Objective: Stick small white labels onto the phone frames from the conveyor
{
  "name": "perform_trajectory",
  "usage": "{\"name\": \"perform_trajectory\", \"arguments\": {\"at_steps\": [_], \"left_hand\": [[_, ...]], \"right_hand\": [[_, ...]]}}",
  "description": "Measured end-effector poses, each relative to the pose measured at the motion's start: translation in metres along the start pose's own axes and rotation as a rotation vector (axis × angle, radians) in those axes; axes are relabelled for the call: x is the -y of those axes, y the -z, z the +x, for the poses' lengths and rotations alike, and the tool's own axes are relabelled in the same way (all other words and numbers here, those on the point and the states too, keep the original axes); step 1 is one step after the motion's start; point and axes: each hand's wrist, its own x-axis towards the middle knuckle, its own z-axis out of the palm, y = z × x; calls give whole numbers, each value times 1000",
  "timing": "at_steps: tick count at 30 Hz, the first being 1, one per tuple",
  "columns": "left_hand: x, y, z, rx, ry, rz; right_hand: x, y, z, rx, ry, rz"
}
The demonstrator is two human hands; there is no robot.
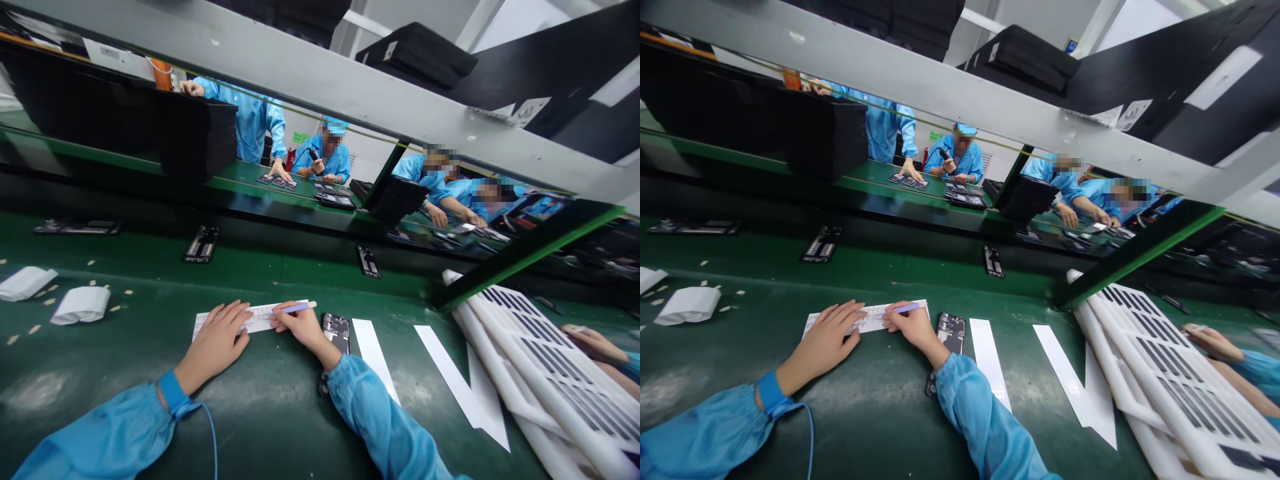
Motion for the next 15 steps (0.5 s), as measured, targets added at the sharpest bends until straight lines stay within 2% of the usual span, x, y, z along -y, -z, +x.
{"name": "perform_trajectory", "arguments": {"at_steps": [2,5,8,11,15], "left_hand": [[-1,1,1,-70,-51,-12],[-11,3,2,-168,-158,-76],[-29,4,2,-159,-262,-174],[-51,3,1,-102,-311,-243],[-85,-1,-3,-46,-303,-303]], "right_hand": [[11,12,-6,-53,48,1],[29,45,-30,-52,60,-19],[38,86,-71,-46,13,-55],[30,115,-116,-88,-32,-65],[8,127,-156,-146,-59,-32]]}}
